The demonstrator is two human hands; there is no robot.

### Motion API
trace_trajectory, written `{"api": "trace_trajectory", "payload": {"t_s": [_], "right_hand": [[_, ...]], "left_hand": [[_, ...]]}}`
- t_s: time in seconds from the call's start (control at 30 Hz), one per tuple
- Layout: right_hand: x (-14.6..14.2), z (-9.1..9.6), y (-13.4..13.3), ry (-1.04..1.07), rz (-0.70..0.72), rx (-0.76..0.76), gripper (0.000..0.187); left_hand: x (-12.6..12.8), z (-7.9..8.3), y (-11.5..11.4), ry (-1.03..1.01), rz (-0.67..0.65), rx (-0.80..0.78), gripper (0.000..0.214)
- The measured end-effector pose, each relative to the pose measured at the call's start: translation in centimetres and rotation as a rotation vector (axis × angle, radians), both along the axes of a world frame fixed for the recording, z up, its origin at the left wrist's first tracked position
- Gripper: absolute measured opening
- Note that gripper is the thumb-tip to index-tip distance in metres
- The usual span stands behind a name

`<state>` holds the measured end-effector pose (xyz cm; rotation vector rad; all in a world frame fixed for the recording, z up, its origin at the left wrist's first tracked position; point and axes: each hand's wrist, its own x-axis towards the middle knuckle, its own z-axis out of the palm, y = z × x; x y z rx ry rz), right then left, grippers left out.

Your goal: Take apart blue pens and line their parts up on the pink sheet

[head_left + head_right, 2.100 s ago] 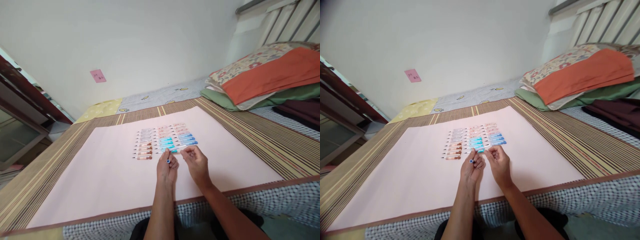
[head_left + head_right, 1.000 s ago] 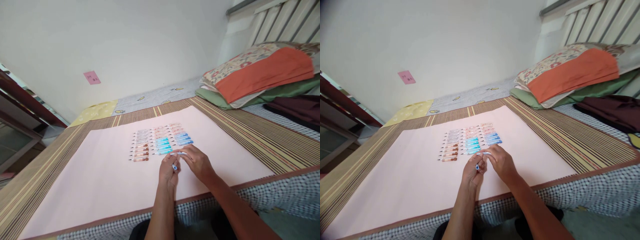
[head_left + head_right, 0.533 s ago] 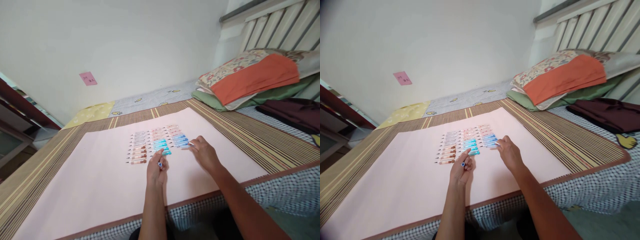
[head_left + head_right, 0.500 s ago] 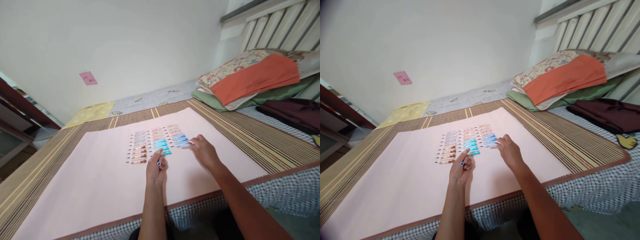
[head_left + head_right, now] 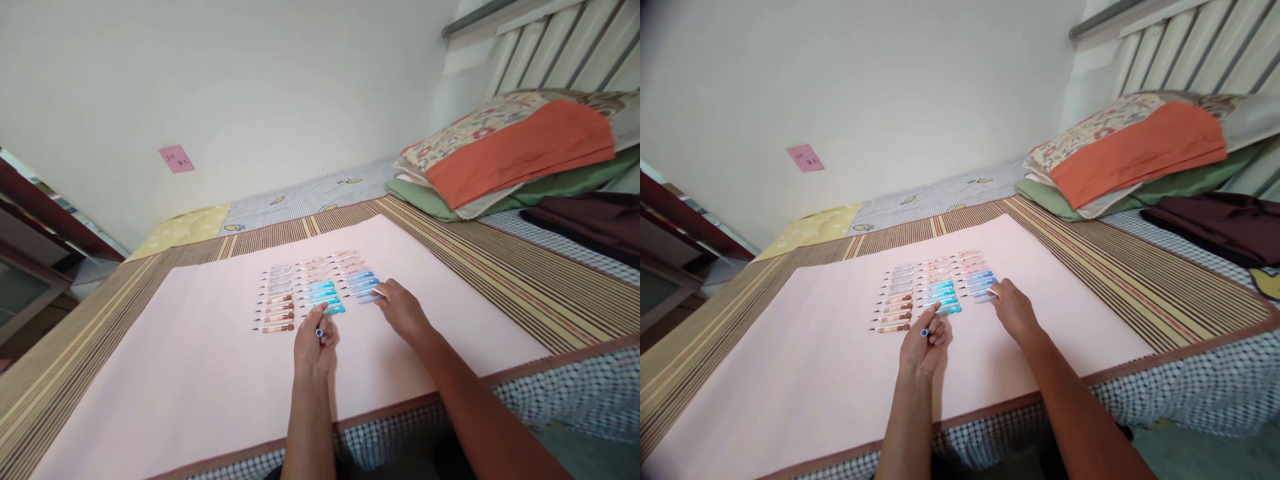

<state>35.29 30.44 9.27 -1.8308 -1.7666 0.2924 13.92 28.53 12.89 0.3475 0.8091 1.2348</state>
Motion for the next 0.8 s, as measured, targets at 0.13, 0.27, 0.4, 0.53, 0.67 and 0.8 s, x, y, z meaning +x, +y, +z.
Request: {"api": "trace_trajectory", "payload": {"t_s": [0.13,0.27,0.4,0.53,0.67,0.8], "right_hand": [[0.22,-0.53,0.32,-0.024,-0.015,0.04,0.014],[0.11,-0.51,0.24,-0.048,-0.025,0.046,0.013],[-0.26,0.03,-0.01,-0.093,-0.048,0.025,0.011],[-0.42,0.16,-0.03,-0.141,-0.062,0.04,0.015],[-0.39,-0.19,0.16,-0.14,-0.064,0.057,0.017],[-0.4,-0.54,0.27,-0.131,-0.06,0.078,0.017]], "left_hand": [[0.05,0.07,-0.07,-0.005,-0.003,-0.005,0.035],[0.08,0.02,-0.12,-0.005,-0.009,-0.005,0.036],[0.12,-0.09,-0.2,0.0,-0.004,-0.003,0.038],[0.15,-0.19,-0.25,-0.003,-0.005,0.0,0.039],[0.22,-0.19,-0.3,0.002,-0.002,0.0,0.04],[0.31,-0.07,-0.32,0.005,-0.004,0.001,0.038]]}}
